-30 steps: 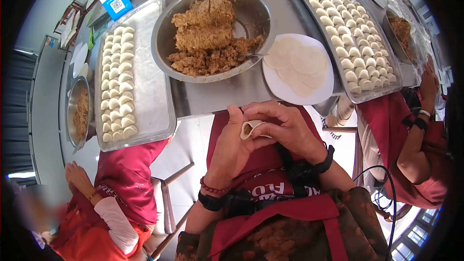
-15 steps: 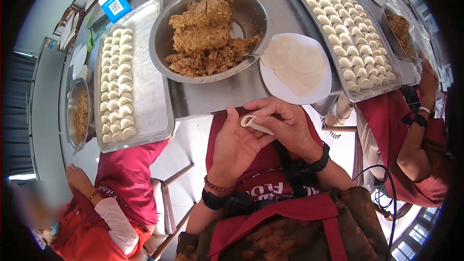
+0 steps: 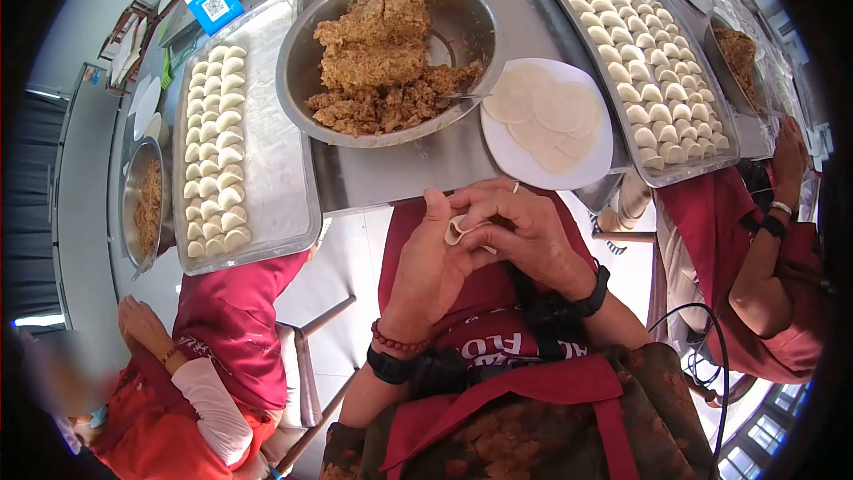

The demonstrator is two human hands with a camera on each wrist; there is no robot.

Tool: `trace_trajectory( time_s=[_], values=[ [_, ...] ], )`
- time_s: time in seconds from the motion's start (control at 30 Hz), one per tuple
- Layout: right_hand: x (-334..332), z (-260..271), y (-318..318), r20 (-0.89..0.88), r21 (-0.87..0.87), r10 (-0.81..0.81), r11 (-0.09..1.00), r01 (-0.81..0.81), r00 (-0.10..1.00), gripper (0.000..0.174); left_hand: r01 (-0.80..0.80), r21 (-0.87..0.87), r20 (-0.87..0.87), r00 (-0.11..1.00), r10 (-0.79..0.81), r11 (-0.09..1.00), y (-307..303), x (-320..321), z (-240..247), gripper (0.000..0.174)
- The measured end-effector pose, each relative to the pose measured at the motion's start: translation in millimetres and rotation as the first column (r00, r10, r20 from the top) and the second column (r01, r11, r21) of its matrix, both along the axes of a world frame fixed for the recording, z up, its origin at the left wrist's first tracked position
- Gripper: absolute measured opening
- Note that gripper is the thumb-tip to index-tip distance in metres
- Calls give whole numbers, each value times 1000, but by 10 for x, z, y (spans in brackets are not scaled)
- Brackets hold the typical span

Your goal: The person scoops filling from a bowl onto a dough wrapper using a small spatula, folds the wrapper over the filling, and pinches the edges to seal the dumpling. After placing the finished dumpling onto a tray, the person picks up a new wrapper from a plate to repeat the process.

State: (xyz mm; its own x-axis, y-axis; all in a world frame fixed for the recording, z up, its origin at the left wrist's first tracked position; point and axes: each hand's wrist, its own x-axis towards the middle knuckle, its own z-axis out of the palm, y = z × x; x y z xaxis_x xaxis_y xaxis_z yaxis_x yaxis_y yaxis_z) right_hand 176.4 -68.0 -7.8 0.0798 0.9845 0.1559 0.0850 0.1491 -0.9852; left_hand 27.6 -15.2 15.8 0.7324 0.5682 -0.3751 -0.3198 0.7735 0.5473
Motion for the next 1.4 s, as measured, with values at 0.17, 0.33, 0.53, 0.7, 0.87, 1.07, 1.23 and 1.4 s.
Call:
trace_trajectory(
  time_s=[0.17, 0.33, 0.53, 0.7, 0.87, 1.07, 1.23, 1.4],
  values=[
    [-16, 154, -9, -82, -153, 25, 988, -38, 996, 30, 61, 69, -102, 993, -54, 996, 6, -37, -12, 71],
    [11, 116, -23, 28, -104, 60, 993, -57, 998, 29, 81, 78, -127, 989, -71, 994, 24, -20, 27, 74],
    [1, 102, -27, -126, -94, 24, 995, -36, 992, 22, 73, 24, -47, 996, -72, 997, 37, -16, -34, 76],
    [-12, 16, -22, -78, -16, -64, 998, 63, 995, 14, 22, -105, 106, 994, -11, 994, 26, 33, -8, 71],
    [-34, 47, -7, -142, -48, -135, 990, 129, 981, 10, -47, -194, 169, 982, 81, 980, -14, 32, -60, 56],
    [-38, 97, -12, -228, -149, -126, 984, 94, 966, 10, -45, -161, 172, 982, 73, 986, -5, -4, -192, 46],
    [25, -25, 23, 67, 160, -89, 984, 77, 994, 12, -45, -98, 123, 991, 57, 994, -22, 26, -115, 48],
    [16, 38, -1, 6, 23, -75, 997, 75, 997, 15, -34, -60, 112, 993, 40, 998, -23, 33, -92, 43]
  ],
)
